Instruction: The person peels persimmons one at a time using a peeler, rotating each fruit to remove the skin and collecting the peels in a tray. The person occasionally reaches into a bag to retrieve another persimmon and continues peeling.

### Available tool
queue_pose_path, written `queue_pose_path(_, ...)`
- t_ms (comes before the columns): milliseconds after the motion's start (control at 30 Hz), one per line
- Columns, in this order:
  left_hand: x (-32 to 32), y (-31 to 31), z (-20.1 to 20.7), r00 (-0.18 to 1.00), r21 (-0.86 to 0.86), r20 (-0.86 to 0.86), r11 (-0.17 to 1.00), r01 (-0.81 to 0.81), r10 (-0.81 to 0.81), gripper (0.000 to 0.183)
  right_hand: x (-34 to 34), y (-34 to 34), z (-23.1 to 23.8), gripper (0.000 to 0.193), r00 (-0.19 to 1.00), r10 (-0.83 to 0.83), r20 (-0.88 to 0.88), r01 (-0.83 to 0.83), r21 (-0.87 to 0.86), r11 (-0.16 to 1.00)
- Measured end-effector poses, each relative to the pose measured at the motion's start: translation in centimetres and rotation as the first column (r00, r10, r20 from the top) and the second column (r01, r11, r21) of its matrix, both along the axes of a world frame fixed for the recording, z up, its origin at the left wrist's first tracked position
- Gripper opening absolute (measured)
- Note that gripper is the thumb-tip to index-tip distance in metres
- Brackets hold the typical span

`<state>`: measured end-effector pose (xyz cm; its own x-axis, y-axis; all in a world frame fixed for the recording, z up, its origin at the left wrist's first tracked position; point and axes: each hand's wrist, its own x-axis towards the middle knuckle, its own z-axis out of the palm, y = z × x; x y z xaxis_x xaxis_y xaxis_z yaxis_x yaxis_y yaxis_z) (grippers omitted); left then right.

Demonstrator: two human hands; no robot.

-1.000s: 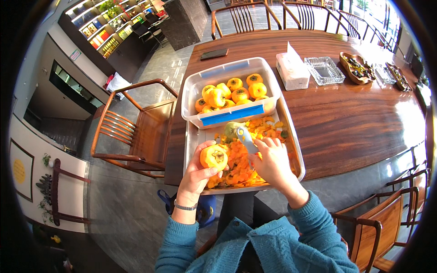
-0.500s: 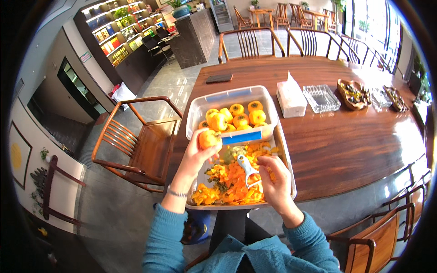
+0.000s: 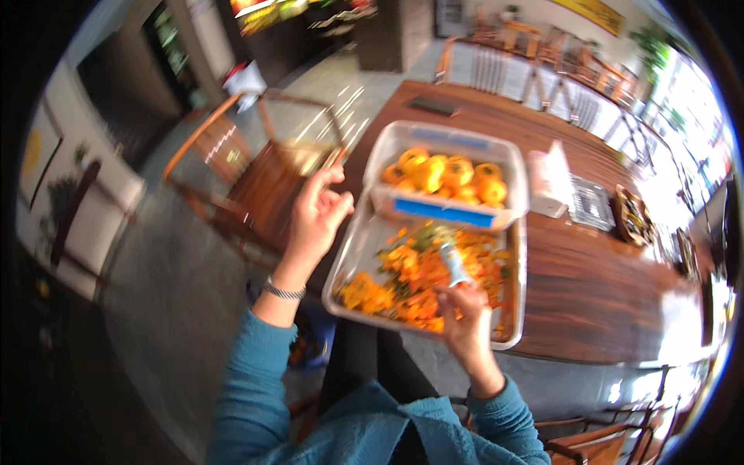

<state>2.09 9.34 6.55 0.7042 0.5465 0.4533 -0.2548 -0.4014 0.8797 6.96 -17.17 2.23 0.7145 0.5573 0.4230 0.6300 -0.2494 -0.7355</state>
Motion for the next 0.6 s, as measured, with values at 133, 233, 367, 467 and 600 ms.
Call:
queue_pose_path(133,-11.6,6.1,-3.2,0.944,-0.142,-0.027,0.933,-0.33,0.329,0.034,1.1,0.9,-0.4,0.026,0.997,-0.016,0.073,0.025,-0.137,0.99)
queue_pose_path(233,-19.3,10.0,-7.6,0.857,-0.273,-0.137,0.813,-0.515,0.497,0.03,1.4,2.1,0.3,0.047,0.975,-0.216,-0.044,0.198,-0.264,0.944)
queue_pose_path(367,-27.4,13.3,-15.8,0.734,-0.326,-0.432,0.668,-0.669,0.524,0.028,0.4,5.9,1.6,0.06,0.908,0.072,0.414,0.092,-0.364,0.927)
queue_pose_path(467,-30.5,14.7,-23.7,0.722,-0.445,-0.552,0.584,-0.679,0.418,0.024,-0.7,9.7,2.8,0.045,0.919,0.2,0.339,-0.037,-0.431,0.902)
queue_pose_path(600,-31.2,15.7,-36.6,0.716,-0.635,-0.622,0.33,-0.698,0.317,0.02,-2.4,17.0,4.2,0.023,0.85,0.419,0.318,-0.175,-0.58,0.796)
